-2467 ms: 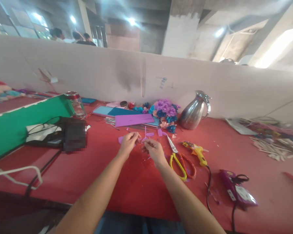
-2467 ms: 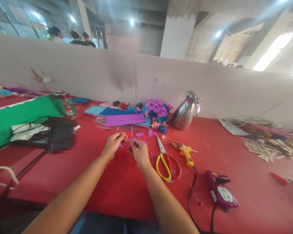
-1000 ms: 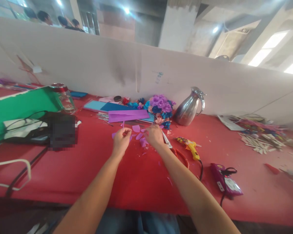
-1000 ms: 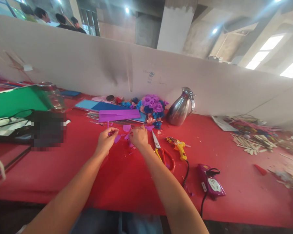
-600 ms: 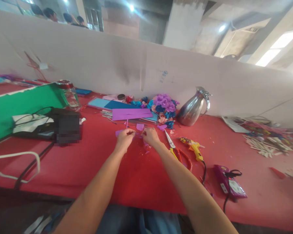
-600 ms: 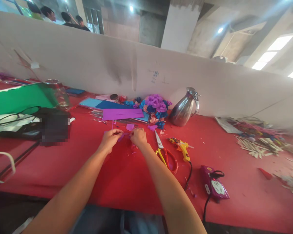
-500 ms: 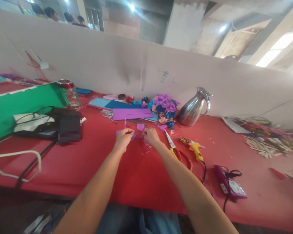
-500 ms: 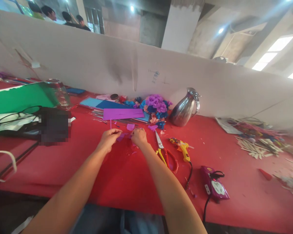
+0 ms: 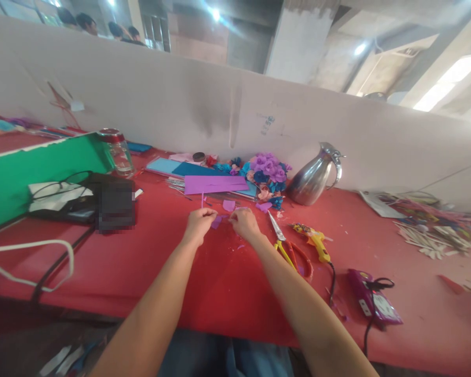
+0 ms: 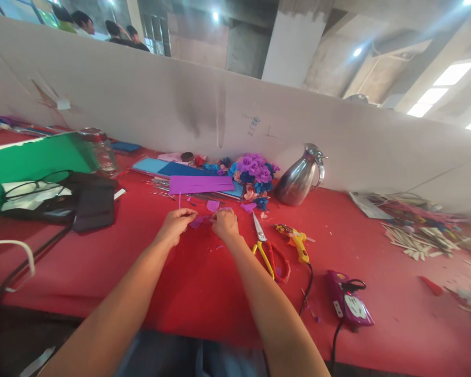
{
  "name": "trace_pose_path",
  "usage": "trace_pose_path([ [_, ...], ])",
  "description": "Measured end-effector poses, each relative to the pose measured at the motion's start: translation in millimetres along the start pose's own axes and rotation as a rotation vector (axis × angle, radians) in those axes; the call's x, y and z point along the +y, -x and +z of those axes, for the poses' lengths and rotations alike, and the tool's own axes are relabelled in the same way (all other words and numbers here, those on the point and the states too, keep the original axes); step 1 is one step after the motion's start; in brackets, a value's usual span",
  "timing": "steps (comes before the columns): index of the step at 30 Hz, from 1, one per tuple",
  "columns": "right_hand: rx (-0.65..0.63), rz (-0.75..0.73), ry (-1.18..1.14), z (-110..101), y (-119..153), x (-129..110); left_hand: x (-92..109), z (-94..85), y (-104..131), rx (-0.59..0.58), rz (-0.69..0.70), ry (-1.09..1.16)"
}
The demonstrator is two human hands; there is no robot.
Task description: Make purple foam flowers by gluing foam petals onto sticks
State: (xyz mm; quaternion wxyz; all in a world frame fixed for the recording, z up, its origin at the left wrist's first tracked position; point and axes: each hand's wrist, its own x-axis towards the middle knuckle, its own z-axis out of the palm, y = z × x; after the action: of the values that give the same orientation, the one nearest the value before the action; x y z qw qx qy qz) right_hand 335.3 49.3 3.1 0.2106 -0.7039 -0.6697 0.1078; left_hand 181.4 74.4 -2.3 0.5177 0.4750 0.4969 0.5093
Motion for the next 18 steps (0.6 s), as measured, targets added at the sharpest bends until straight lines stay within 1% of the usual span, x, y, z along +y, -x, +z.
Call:
trace_pose_path([
  [5, 0.031, 0.006, -0.091, 2, -5, 3, 1, 2.9, 3, -0.05, -0.071, -0.246],
  [8, 0.076, 0.01, -0.112, 2, -3, 5, -2, 2.9, 3, -0.069, -0.032, -0.342],
  [11, 0.112, -0.013, -0.12, 4, 5, 4, -2, -1.3, 2, -0.076, -0.009, -0.427],
  [14, 0.134, -0.032, -0.083, 9, 12, 2, 3, -7.0, -3, -0.099, -0.018, -0.513],
  [18, 0.165, -0.019, -0.087, 17, 12, 1, 15, -6.7, -12, -0.188, -0.029, -0.59],
])
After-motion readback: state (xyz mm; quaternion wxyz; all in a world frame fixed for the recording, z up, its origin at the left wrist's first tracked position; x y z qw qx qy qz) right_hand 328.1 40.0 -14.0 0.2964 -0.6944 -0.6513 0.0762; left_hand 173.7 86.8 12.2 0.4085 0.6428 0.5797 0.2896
